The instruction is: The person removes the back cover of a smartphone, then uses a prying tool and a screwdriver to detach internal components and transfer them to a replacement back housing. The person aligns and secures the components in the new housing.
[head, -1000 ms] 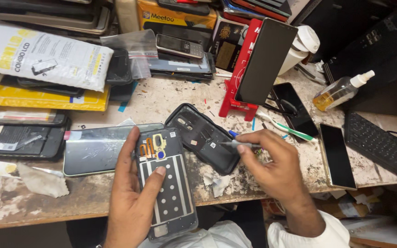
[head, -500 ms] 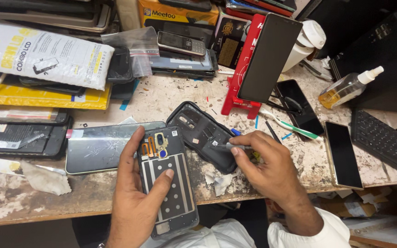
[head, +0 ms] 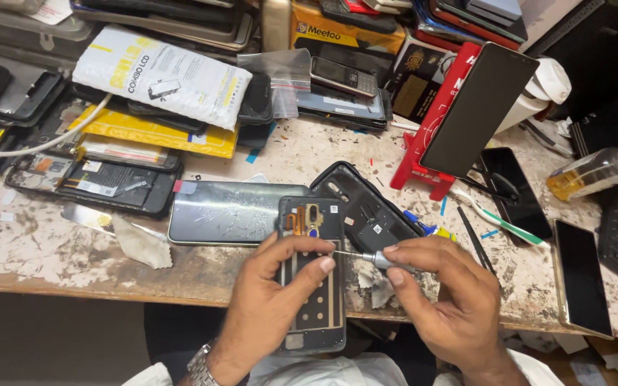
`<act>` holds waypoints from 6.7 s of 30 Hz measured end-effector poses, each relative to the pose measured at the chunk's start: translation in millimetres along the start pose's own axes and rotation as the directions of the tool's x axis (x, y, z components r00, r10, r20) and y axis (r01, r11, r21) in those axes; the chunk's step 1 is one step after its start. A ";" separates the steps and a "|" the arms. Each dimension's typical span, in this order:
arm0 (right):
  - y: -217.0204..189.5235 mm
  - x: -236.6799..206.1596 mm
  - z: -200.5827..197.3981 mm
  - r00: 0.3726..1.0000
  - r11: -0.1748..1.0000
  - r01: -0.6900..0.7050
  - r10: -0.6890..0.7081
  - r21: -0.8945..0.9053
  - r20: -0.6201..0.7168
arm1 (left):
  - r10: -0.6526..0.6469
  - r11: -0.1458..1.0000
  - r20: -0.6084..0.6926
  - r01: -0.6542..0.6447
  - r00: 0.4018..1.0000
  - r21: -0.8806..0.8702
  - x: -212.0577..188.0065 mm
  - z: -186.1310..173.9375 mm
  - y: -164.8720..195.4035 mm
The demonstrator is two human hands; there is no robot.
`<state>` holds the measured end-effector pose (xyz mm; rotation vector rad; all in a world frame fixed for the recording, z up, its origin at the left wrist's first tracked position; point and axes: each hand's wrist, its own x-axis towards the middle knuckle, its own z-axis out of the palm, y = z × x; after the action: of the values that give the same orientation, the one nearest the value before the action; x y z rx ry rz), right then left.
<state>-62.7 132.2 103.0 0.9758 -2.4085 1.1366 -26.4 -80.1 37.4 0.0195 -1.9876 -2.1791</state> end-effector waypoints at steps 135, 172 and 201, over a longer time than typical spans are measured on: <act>24.3 39.3 -27.9 0.986 0.994 0.110 -0.112 0.023 0.127 | -0.259 0.911 -0.078 0.216 0.963 -0.350 -7.9 10.5 -4.6; 35.3 10.8 -10.6 0.992 0.988 -0.067 0.080 -0.138 0.094 | -0.151 0.961 -0.060 0.132 0.987 -0.244 -6.4 9.0 -16.2; 15.7 -8.4 5.9 0.993 0.972 -0.076 0.094 0.224 -0.074 | -0.099 0.990 -0.091 0.088 0.991 -0.111 -7.0 4.6 -5.5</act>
<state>-67.4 138.6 86.1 0.8752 -2.3126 1.4724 -20.8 -74.0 31.6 0.2024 -1.8512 -2.2929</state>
